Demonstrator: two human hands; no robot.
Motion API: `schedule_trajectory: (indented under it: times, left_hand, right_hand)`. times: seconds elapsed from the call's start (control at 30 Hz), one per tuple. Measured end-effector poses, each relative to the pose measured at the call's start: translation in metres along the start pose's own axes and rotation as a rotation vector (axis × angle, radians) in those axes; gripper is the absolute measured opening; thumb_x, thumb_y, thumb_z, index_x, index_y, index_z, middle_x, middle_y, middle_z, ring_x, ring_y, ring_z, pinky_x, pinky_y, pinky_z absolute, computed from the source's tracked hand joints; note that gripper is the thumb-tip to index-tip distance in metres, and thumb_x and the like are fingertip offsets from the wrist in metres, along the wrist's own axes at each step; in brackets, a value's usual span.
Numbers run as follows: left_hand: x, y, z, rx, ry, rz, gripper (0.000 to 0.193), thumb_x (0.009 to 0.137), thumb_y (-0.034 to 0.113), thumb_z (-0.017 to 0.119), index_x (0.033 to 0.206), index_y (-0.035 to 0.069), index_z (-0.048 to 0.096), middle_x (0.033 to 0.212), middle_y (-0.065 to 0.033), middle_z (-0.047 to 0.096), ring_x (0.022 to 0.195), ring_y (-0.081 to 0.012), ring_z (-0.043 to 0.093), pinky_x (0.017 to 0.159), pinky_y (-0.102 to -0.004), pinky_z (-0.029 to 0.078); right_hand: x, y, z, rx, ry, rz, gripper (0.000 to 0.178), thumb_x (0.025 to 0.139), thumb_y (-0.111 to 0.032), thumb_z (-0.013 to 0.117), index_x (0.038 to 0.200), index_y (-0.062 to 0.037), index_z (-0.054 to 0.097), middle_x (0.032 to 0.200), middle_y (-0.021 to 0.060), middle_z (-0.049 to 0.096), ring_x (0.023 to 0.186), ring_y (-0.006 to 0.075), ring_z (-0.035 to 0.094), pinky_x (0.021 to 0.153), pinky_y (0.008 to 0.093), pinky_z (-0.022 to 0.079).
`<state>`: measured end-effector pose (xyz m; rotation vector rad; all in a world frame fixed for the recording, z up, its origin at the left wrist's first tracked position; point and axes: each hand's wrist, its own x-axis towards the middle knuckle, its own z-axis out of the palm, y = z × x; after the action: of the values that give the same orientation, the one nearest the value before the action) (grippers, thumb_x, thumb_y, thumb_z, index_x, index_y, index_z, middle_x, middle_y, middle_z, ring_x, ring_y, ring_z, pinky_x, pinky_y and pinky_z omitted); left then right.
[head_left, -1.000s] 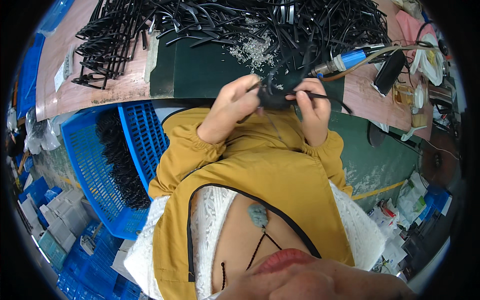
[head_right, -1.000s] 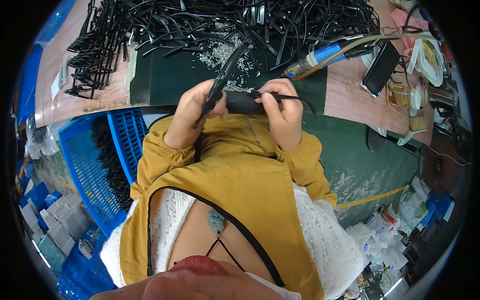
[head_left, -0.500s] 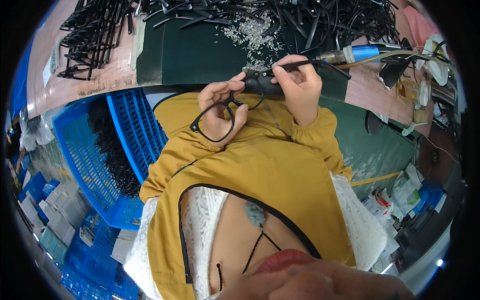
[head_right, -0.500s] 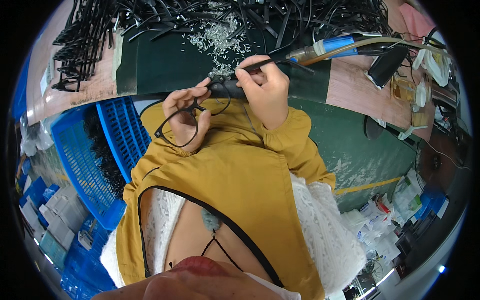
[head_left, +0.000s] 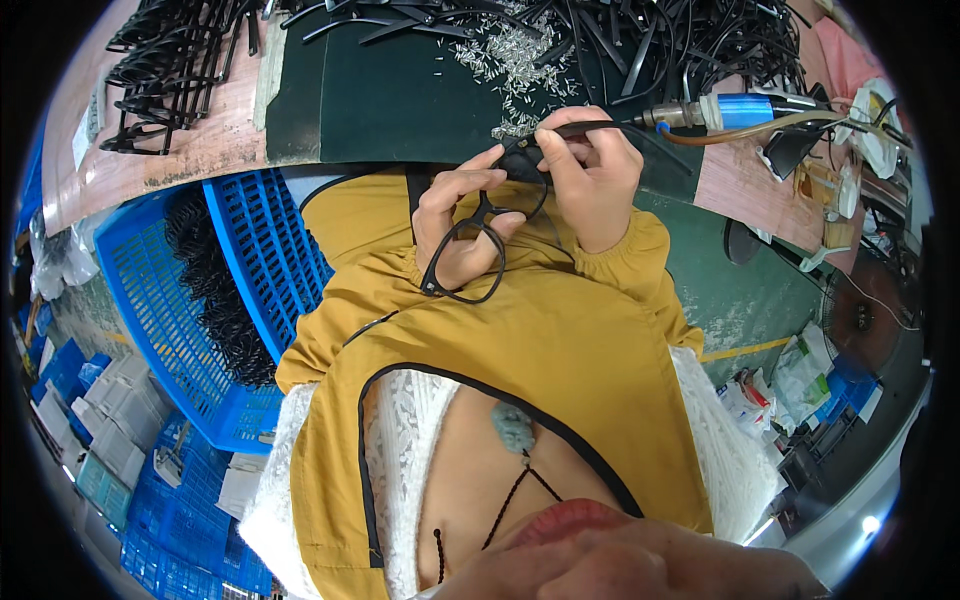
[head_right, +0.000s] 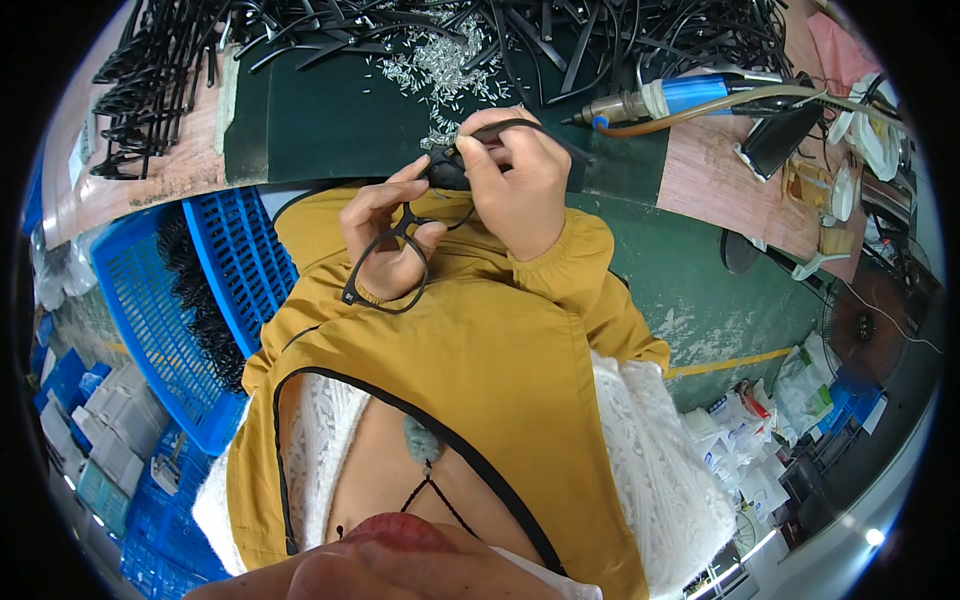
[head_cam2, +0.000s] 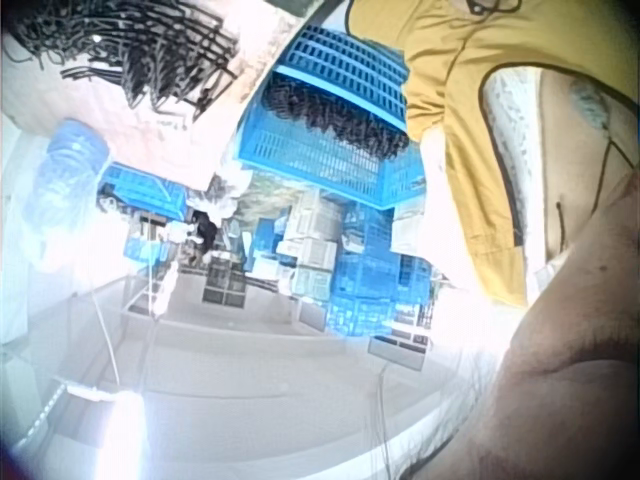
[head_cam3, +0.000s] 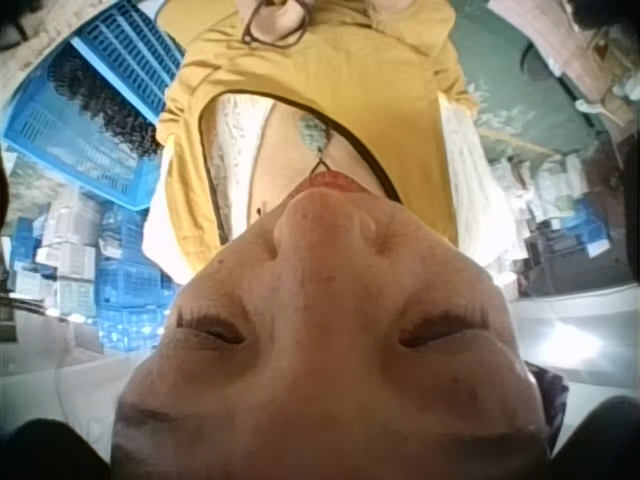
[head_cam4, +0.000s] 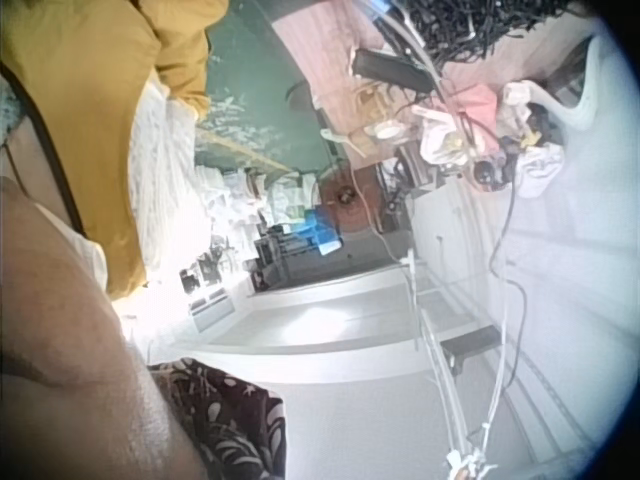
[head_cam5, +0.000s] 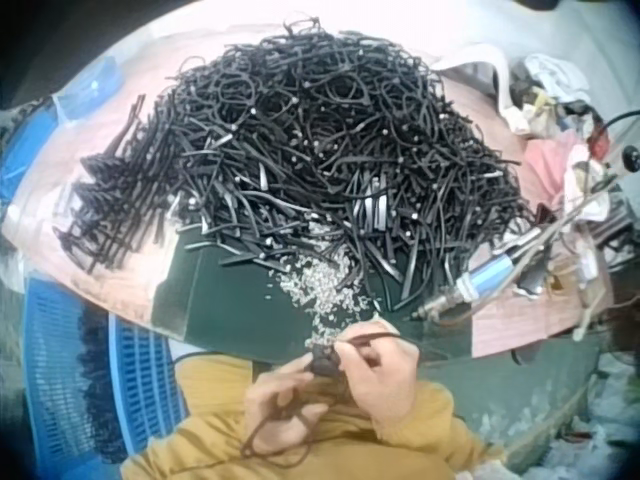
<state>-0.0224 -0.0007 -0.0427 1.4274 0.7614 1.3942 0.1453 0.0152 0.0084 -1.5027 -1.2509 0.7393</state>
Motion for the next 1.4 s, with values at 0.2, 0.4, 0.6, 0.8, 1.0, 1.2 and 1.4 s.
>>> schedule_trajectory:
  times: [0.2, 0.4, 0.6, 0.8, 1.0, 1.2, 1.4]
  left_hand:
    - [0.038, 0.035, -0.012, -0.334, 0.293, -0.36, 0.04, 0.099, -0.007, 0.053, 0.137, -0.003, 0.04, 0.111, -0.0175, 0.066, 0.114, -0.0321, 0.068, 0.097, -0.0374, 0.057]
    - [0.065, 0.043, -0.038, -0.444, 0.195, -0.616, 0.028, 0.107, 0.016, 0.052, 0.124, -0.006, 0.058, 0.088, -0.0129, 0.068, 0.08, -0.0256, 0.074, 0.068, -0.0291, 0.062]
    - [0.069, 0.041, -0.037, -0.306, 0.201, -0.631, 0.053, 0.11, 0.04, 0.038, 0.12, -0.008, 0.061, 0.08, -0.0109, 0.067, 0.074, -0.0247, 0.072, 0.063, -0.0282, 0.06]
    - [0.08, 0.053, -0.04, -0.39, 0.042, -0.872, 0.067, 0.107, 0.048, 0.033, 0.116, -0.01, 0.064, 0.075, -0.0124, 0.066, 0.066, -0.0258, 0.07, 0.06, -0.0297, 0.057]
    - [0.067, 0.058, -0.006, -0.668, -0.438, -1.439, 0.056, 0.106, 0.037, 0.038, 0.123, -0.008, 0.066, 0.073, -0.0148, 0.067, 0.061, -0.0254, 0.069, 0.054, -0.0248, 0.056]
    - [0.075, 0.061, -0.012, -0.602, -0.268, -1.209, 0.055, 0.107, 0.034, 0.036, 0.13, -0.007, 0.064, 0.072, -0.0108, 0.066, 0.067, -0.0236, 0.07, 0.058, -0.0271, 0.055]
    - [0.059, 0.058, -0.005, -0.675, -0.417, -1.407, 0.056, 0.106, 0.035, 0.038, 0.13, -0.009, 0.064, 0.064, -0.0092, 0.062, 0.059, -0.0211, 0.067, 0.054, -0.0248, 0.052]
  right_hand:
    - [0.032, -0.027, -0.019, 0.241, -0.318, 0.239, 0.029, 0.089, 0.007, 0.068, 0.118, 0.0005, 0.068, 0.098, 0.0051, 0.062, 0.09, 0.012, 0.067, 0.079, 0.0264, 0.057]
    - [0.109, -0.038, 0.039, -0.665, -0.296, -0.331, 0.028, 0.093, -0.032, 0.07, 0.09, -0.0051, 0.074, 0.077, 0.013, 0.069, 0.077, 0.0304, 0.07, 0.071, 0.0398, 0.054]
    - [0.108, -0.046, 0.015, -0.918, -0.57, -0.363, 0.029, 0.089, -0.03, 0.07, 0.077, -0.0043, 0.067, 0.073, 0.0171, 0.068, 0.073, 0.0385, 0.069, 0.065, 0.0477, 0.055]
    - [0.041, -0.037, -0.053, -0.482, -0.499, -0.074, 0.015, 0.087, -0.005, 0.074, 0.082, -0.0001, 0.061, 0.065, 0.0061, 0.058, 0.057, 0.0172, 0.061, 0.055, 0.0295, 0.048]
    - [0.03, -0.01, -0.026, 0.187, -0.114, 0.051, 0.009, 0.092, -0.002, 0.073, 0.091, 0.0056, 0.069, 0.082, 0.0015, 0.067, 0.07, 0.0073, 0.06, 0.065, 0.0233, 0.049]
    - [0.099, -0.057, 0.007, 0.171, -0.137, -0.266, 0.023, 0.1, -0.02, 0.062, 0.114, -0.0028, 0.058, 0.085, 0.0016, 0.053, 0.066, 0.0096, 0.05, 0.056, 0.024, 0.044]
    - [0.021, -0.009, -0.024, 0.276, -0.192, 0.196, 0.012, 0.097, 0.006, 0.065, 0.109, 0.0066, 0.062, 0.1, 0.0142, 0.069, 0.087, 0.0153, 0.068, 0.077, 0.0256, 0.057]
